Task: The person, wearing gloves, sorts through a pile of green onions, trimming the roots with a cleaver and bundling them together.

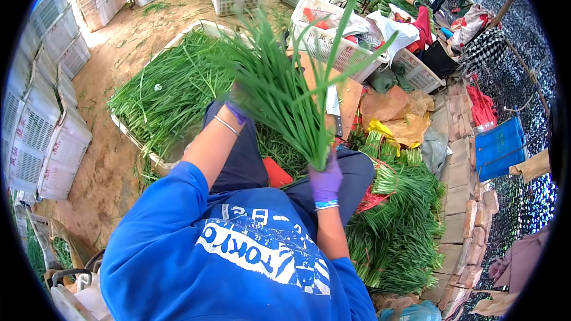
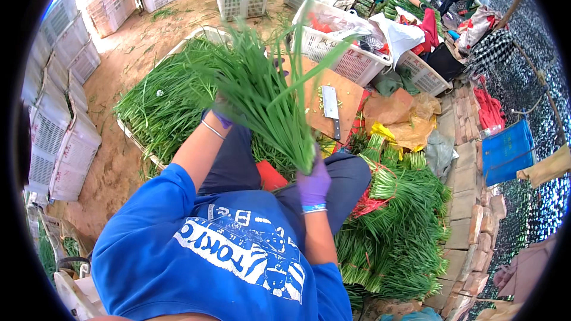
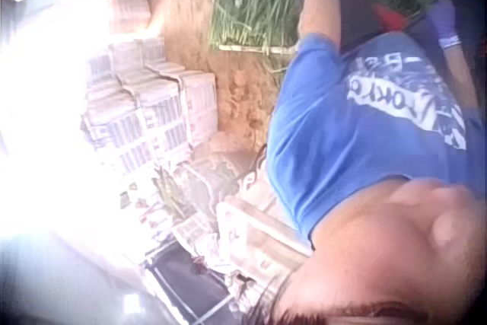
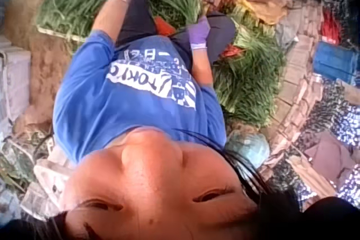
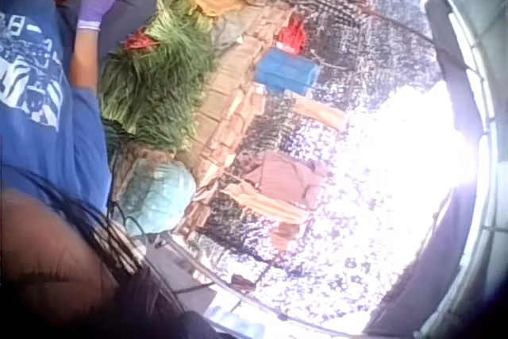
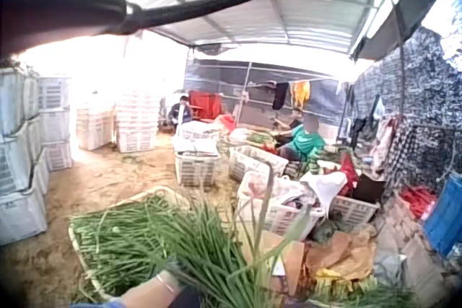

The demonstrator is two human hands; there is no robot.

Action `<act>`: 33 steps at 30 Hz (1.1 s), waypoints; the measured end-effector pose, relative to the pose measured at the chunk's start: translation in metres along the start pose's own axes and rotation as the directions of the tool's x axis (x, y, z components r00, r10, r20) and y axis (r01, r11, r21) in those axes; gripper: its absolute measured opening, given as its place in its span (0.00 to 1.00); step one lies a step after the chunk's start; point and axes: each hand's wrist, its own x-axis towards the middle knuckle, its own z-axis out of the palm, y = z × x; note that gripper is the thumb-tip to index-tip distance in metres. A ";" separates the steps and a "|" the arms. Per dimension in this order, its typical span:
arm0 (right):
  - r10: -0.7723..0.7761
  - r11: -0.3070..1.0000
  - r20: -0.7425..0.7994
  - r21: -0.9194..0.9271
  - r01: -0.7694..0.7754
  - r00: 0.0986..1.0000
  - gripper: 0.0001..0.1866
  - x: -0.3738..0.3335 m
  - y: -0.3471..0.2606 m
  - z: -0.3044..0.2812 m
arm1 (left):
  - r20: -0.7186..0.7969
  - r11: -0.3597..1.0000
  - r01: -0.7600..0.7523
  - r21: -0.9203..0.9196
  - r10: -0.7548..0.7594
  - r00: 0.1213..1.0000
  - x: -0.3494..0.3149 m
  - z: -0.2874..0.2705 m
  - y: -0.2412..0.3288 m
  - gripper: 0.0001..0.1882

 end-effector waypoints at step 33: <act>-0.293 0.899 -0.263 -0.404 0.171 0.919 0.31 0.038 0.041 -0.133 | -0.442 0.778 -0.202 0.595 0.527 0.726 -0.032 0.009 0.034 0.21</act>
